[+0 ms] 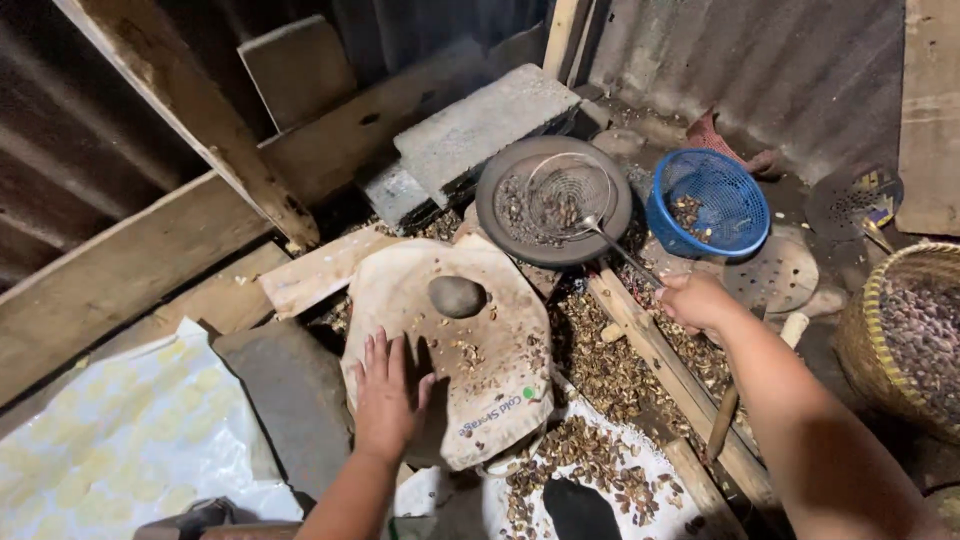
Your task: Cracking nuts using a wooden mallet on a stone surface and sorting the kernels into containers.
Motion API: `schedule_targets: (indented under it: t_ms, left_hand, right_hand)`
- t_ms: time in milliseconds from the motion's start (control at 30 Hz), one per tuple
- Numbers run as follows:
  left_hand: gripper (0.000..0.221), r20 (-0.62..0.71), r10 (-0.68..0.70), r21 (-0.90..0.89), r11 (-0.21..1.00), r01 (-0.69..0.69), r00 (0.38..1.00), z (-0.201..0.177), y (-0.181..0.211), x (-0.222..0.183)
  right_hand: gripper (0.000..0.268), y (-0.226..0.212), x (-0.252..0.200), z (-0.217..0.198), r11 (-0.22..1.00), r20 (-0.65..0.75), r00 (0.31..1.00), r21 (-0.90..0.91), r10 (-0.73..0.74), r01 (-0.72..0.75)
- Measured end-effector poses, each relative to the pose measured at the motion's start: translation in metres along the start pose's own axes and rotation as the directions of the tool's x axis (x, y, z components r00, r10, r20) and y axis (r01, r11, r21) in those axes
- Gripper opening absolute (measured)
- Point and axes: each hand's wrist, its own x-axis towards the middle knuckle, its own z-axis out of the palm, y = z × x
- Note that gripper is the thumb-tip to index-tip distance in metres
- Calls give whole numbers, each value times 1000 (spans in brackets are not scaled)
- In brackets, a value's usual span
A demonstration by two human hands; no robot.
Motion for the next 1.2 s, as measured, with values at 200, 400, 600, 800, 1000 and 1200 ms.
schedule_targets:
  t_ms: [200,400,600,800,1000,1200]
  left_hand:
    - [90,-55,-197,-168,968,185,979,17,33,-1]
    - [119,-30,-218,-165,964,210,975,3,42,0]
    - [134,-77,-246,-280,935,216,966,10,38,-3]
    - [133,-73,-261,-324,919,225,962,8,38,-2]
    - [114,-94,-240,-371,909,190,966,-14,49,5]
    - [116,-251,-141,-379,925,37,958,6,39,-3]
  right_hand:
    - [34,13,10,-15,998,98,994,-7,-54,55]
    - [31,7,-46,-14,839,71,931,-414,-358,354]
    - [47,-20,-146,38,826,166,985,-561,44,58]
    - [42,30,-118,52,384,216,517,-452,-829,805]
    - [45,100,-6,5,787,-305,762,59,-572,614]
    - [35,169,114,-74,937,-476,808,-142,-346,318]
